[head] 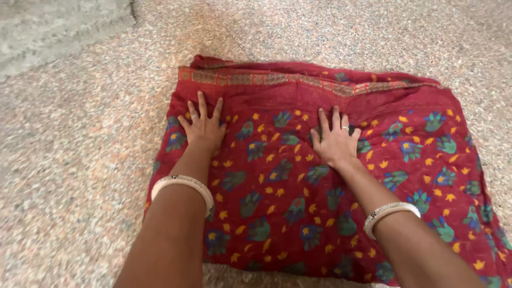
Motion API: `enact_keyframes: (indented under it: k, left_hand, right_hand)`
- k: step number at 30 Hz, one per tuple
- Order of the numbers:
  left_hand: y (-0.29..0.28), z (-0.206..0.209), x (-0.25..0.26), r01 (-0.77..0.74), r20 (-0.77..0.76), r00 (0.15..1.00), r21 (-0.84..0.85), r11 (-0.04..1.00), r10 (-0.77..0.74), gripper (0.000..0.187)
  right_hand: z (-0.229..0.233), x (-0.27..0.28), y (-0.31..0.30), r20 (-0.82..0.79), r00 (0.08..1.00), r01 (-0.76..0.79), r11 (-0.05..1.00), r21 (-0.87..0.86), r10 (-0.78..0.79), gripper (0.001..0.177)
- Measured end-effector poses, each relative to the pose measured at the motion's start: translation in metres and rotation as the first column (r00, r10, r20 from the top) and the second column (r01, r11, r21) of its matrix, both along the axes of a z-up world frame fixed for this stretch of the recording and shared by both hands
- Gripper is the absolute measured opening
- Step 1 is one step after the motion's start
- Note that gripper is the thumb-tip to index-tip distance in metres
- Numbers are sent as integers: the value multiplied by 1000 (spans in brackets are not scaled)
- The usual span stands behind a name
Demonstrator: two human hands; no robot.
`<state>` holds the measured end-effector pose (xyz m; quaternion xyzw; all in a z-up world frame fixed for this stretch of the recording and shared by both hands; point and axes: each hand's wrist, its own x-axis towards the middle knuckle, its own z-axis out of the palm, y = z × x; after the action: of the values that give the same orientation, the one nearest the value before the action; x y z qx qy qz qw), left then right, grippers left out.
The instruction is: The person folds a large red patterned cloth on a tiled floor. They smooth the fabric, fold it in half multiple times, and align the edges to create a compact rectangular bundle.
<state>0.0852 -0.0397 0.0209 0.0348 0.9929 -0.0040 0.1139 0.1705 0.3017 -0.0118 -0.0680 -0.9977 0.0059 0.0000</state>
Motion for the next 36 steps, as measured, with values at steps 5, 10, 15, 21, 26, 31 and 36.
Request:
enact_keyframes:
  k: [5, 10, 15, 21, 26, 31, 36]
  left_hand:
    - [-25, 33, 35, 51, 98, 994, -75, 996, -43, 82]
    - [-49, 76, 38, 164, 243, 960, -87, 983, -139, 85]
    - [-45, 89, -5, 288, 15, 958, -33, 957, -288, 79]
    - [-12, 73, -63, 329, -51, 943, 4, 944, -328, 84]
    - [-9, 47, -74, 301, 79, 951, -4, 954, -300, 91]
    - [-1, 37, -82, 257, 170, 952, 14, 966, -255, 101]
    - [-5, 37, -75, 226, 138, 962, 85, 970, -237, 105]
  right_hand:
    - [15, 44, -17, 49, 998, -35, 999, -7, 35, 77]
    - [47, 65, -29, 178, 981, -80, 997, -17, 82, 80]
    - [80, -1, -22, 185, 979, -92, 994, 58, 80, 61]
    - [54, -111, -30, 21, 968, -237, 936, -260, 251, 84]
    - [12, -124, -29, -1, 937, -328, 882, -339, 348, 79]
    - [22, -116, -31, 211, 960, -130, 959, -252, 186, 89]
    - [66, -101, -61, 241, 952, -169, 981, -90, 186, 77]
